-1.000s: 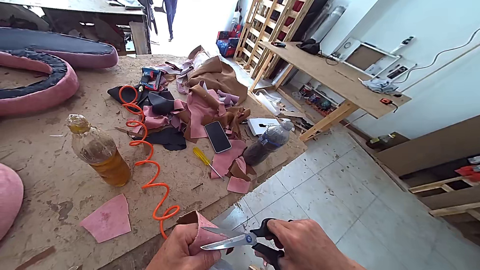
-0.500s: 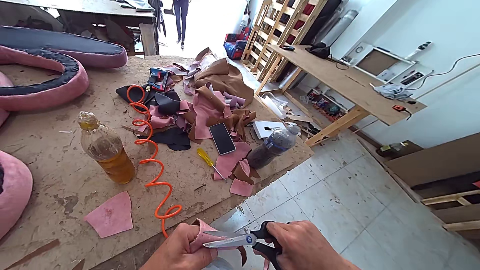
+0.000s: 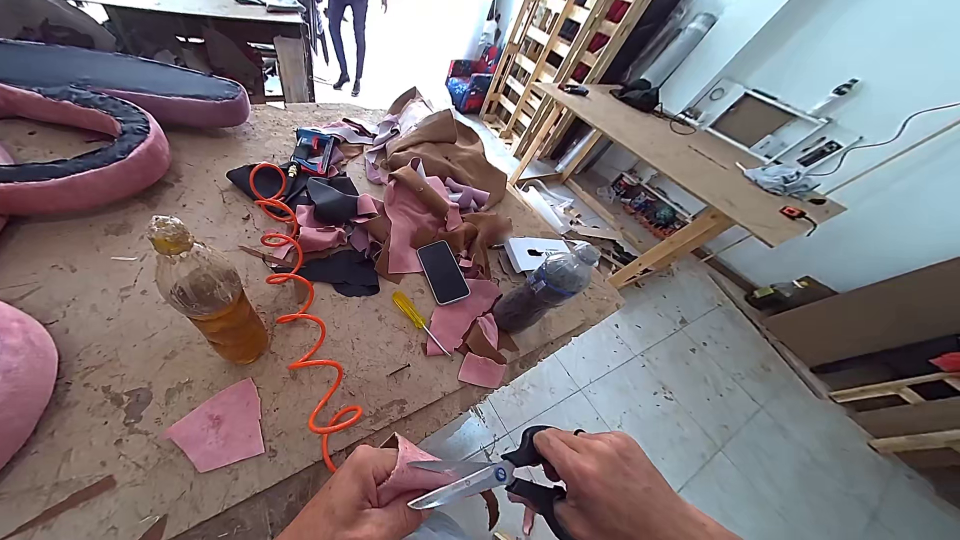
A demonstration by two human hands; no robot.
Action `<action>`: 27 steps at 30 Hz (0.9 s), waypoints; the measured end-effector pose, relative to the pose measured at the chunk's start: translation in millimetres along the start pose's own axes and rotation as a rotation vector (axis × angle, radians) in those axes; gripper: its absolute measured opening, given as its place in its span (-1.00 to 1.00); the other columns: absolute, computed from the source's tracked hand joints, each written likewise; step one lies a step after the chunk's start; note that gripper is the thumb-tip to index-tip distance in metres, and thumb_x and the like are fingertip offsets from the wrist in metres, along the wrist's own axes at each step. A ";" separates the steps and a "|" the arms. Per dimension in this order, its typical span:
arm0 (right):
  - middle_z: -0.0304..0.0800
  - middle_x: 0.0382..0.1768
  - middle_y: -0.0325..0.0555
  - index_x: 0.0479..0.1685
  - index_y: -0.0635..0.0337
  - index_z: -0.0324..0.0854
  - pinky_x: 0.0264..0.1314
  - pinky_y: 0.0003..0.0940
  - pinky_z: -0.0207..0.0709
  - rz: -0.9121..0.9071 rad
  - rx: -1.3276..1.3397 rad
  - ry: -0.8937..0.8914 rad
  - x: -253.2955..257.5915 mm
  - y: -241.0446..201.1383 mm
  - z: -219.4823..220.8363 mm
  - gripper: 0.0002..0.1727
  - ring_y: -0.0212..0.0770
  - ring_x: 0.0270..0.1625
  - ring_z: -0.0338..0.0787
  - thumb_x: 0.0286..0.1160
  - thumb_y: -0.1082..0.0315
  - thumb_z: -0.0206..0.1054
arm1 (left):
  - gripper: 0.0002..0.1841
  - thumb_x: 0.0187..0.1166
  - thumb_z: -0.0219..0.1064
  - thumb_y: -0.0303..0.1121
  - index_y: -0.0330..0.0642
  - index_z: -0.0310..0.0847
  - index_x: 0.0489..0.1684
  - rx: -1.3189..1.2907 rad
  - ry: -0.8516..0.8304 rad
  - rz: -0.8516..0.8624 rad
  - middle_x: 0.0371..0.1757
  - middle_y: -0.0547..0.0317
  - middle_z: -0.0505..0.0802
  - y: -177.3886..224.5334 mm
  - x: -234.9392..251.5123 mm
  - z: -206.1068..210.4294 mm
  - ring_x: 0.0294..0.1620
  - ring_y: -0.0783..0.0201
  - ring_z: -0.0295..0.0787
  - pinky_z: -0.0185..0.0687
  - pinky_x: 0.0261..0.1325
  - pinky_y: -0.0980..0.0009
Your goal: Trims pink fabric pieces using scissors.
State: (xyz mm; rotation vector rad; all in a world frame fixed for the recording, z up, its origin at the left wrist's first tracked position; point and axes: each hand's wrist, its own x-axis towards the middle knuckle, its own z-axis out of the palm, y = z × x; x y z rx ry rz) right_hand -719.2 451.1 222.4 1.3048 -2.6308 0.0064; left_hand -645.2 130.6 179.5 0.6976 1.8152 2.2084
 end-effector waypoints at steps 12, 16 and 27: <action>0.38 -0.82 -0.35 -0.67 -0.04 0.47 -0.86 -0.36 0.09 -0.039 -0.033 0.034 7.5 4.8 -2.6 -0.74 -0.33 -0.84 0.42 0.05 0.02 0.34 | -0.88 0.62 0.31 -0.50 -0.31 0.76 -0.09 0.009 0.025 -0.029 -0.26 0.22 0.88 1.5 0.1 -5.6 -0.28 0.55 0.75 0.69 -0.19 0.55; 0.44 -0.75 -0.36 -0.56 -0.05 0.53 -0.84 -0.35 0.18 -0.031 -0.006 -0.001 12.2 3.9 -2.9 -0.64 -0.33 -0.78 0.47 0.09 -0.13 0.40 | -0.85 0.61 0.30 -0.51 -0.34 0.77 -0.04 0.021 0.025 -0.002 -0.20 0.20 0.89 1.7 -0.4 -7.4 -0.21 0.56 0.77 0.71 -0.10 0.55; 0.47 -0.74 -0.35 -0.55 -0.04 0.52 -0.84 -0.36 0.18 -0.076 0.010 0.011 20.5 7.1 -8.2 -0.59 -0.34 -0.78 0.48 0.03 -0.18 0.42 | -0.78 0.57 0.45 -0.36 -0.31 0.78 0.01 0.041 0.033 0.036 -0.03 0.14 0.90 8.7 0.3 -7.4 0.00 0.45 0.82 0.77 0.13 0.43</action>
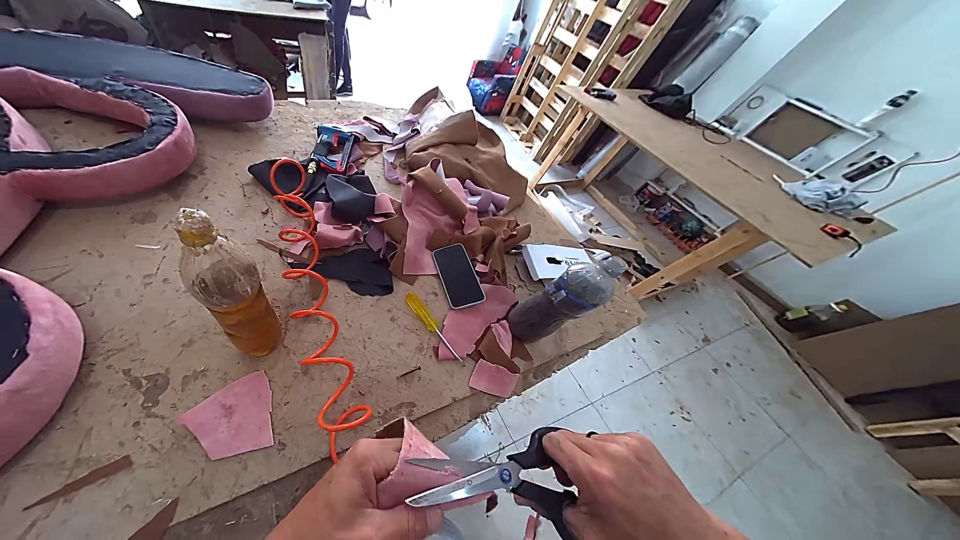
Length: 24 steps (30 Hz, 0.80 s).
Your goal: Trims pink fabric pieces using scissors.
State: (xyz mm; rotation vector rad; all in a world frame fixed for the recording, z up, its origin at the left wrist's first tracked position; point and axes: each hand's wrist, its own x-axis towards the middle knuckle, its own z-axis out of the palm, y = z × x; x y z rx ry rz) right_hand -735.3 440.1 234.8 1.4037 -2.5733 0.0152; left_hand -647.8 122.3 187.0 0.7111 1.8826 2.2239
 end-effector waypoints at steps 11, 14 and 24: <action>0.44 -0.76 -0.34 -0.58 -0.03 0.51 -0.85 -0.37 0.15 0.001 -0.004 0.027 1.6 1.1 4.6 -0.68 -0.33 -0.80 0.45 -0.02 -0.05 0.40 | -0.85 0.61 0.32 -0.50 -0.32 0.78 -0.03 -0.025 0.000 0.007 -0.23 0.20 0.88 -0.1 2.7 -3.6 -0.27 0.57 0.74 0.68 -0.16 0.58; 0.39 -0.80 -0.35 -0.64 -0.03 0.48 -0.85 -0.37 0.10 -0.002 -0.022 0.048 2.5 2.2 5.7 -0.73 -0.34 -0.82 0.41 0.04 0.02 0.36 | -0.87 0.65 0.31 -0.46 -0.32 0.75 -0.11 0.003 0.000 0.009 -0.28 0.19 0.85 0.3 4.7 -5.4 -0.33 0.54 0.72 0.67 -0.22 0.55; 0.32 -0.83 -0.35 -0.68 -0.03 0.43 -0.85 -0.38 0.04 -0.013 -0.025 0.069 6.3 3.3 1.4 -0.73 -0.35 -0.85 0.35 0.11 0.05 0.31 | -0.88 0.65 0.31 -0.45 -0.31 0.74 -0.13 -0.003 0.000 0.018 -0.30 0.22 0.83 0.4 5.0 -7.6 -0.35 0.55 0.69 0.64 -0.25 0.57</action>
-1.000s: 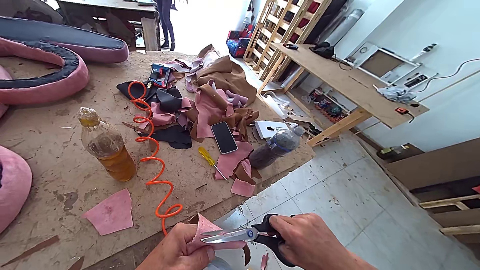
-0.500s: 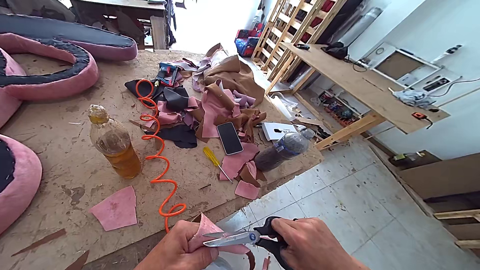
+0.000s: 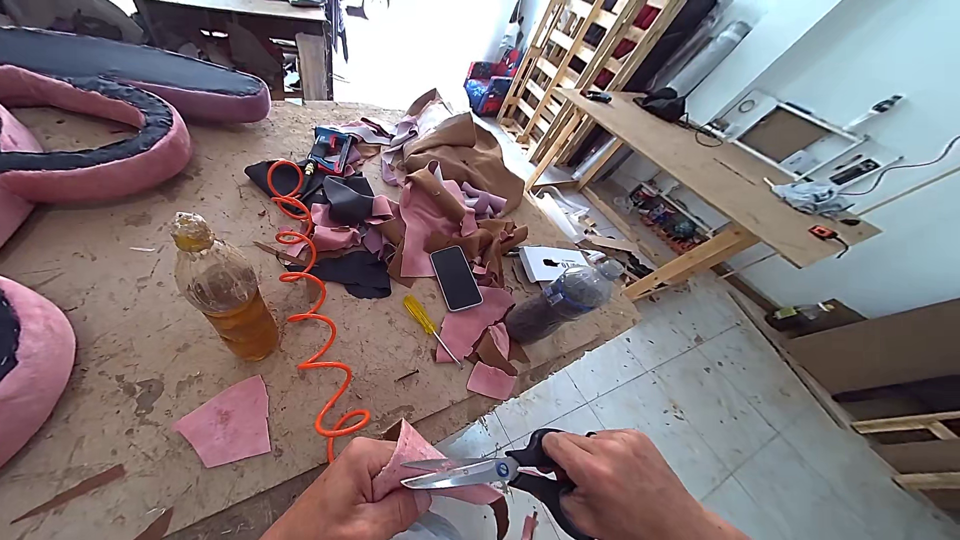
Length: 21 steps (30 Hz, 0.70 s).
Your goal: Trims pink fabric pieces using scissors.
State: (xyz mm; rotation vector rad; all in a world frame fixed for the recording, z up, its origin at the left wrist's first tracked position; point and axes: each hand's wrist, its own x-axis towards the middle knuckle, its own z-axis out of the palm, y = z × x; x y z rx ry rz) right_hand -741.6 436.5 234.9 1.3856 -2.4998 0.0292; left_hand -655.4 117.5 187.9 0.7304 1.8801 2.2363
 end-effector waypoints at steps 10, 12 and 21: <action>0.34 -0.82 -0.36 -0.66 -0.04 0.45 -0.84 -0.39 0.07 -0.007 0.003 0.008 -1.4 -6.2 0.2 -0.74 -0.36 -0.83 0.37 0.10 0.04 0.32 | -0.83 0.67 0.32 -0.38 -0.30 0.76 -0.06 -0.010 -0.058 0.029 -0.23 0.18 0.88 3.8 0.2 -3.1 -0.26 0.49 0.78 0.74 -0.14 0.49; 0.32 -0.83 -0.35 -0.68 -0.04 0.43 -0.85 -0.39 0.04 -0.014 -0.001 0.024 -2.5 -5.9 -0.6 -0.75 -0.35 -0.84 0.35 0.14 0.07 0.30 | -0.83 0.69 0.31 -0.37 -0.30 0.74 -0.10 -0.019 -0.063 0.031 -0.30 0.20 0.86 4.4 -0.1 -2.4 -0.33 0.50 0.76 0.73 -0.20 0.51; 0.30 -0.83 -0.36 -0.68 -0.04 0.43 -0.83 -0.40 0.03 -0.018 -0.026 0.030 -3.6 -3.8 -6.3 -0.74 -0.36 -0.84 0.33 0.14 0.05 0.30 | -0.85 0.68 0.28 -0.42 -0.31 0.73 -0.08 -0.050 -0.072 0.048 -0.27 0.21 0.85 3.4 4.4 -0.6 -0.33 0.52 0.74 0.71 -0.21 0.54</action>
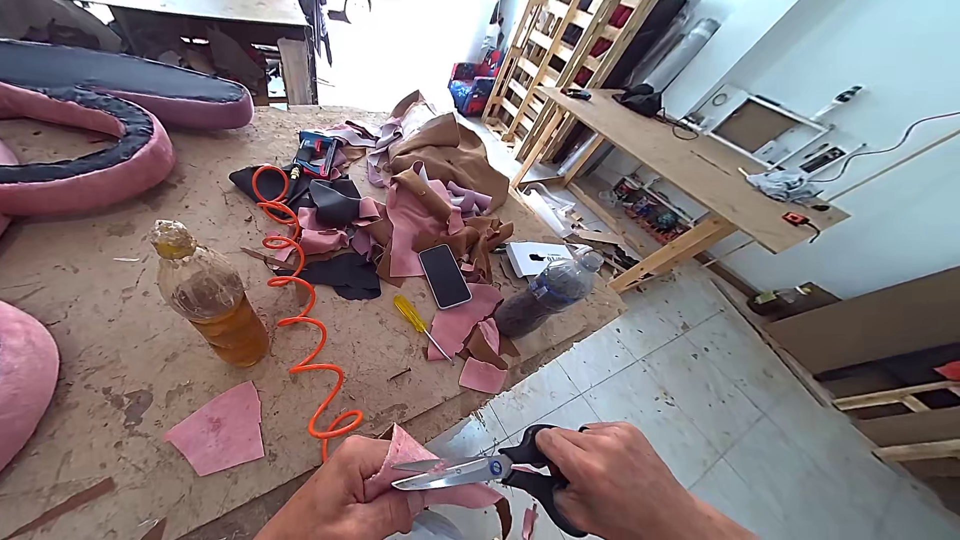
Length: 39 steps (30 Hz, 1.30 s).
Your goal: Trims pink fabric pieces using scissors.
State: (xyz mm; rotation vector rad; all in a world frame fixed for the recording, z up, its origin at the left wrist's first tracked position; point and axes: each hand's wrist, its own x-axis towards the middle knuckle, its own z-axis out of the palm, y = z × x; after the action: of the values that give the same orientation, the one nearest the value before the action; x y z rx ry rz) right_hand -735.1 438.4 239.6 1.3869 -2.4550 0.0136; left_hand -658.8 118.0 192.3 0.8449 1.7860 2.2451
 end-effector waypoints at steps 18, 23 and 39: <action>0.33 -0.82 -0.36 -0.65 -0.04 0.44 -0.82 -0.39 0.07 -0.014 -0.038 -0.019 9.1 3.5 -6.0 -0.72 -0.35 -0.83 0.35 0.14 0.02 0.32 | -0.75 0.59 0.45 -0.26 -0.31 0.81 -0.11 0.110 0.043 0.071 -0.07 0.08 0.89 -3.6 3.6 -7.2 0.04 0.39 0.81 0.74 0.18 0.38; 0.34 -0.79 -0.37 -0.62 -0.04 0.44 -0.79 -0.40 0.07 -0.005 -0.069 -0.013 14.6 2.0 -9.8 -0.66 -0.36 -0.81 0.35 -0.05 -0.06 0.40 | -0.82 0.64 0.38 -0.40 -0.27 0.78 0.04 0.076 0.049 0.110 -0.05 0.17 0.90 -2.8 6.6 -8.9 0.02 0.46 0.82 0.75 0.16 0.45; 0.41 -0.74 -0.18 -0.54 0.10 0.43 -0.70 -0.31 0.14 -0.152 -0.384 0.153 71.6 0.6 -44.1 -0.67 -0.18 -0.75 0.41 0.51 0.11 0.07 | -0.82 0.68 0.34 -0.33 -0.20 0.79 0.01 0.245 0.254 0.229 0.05 0.22 0.89 8.5 -10.9 -17.3 0.18 0.51 0.76 0.67 0.33 0.46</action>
State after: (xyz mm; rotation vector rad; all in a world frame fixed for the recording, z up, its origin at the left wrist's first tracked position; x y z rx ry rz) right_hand -757.9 386.3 301.6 1.3378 -2.0846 -0.3540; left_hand -656.7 96.0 194.3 0.8799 2.2190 2.3985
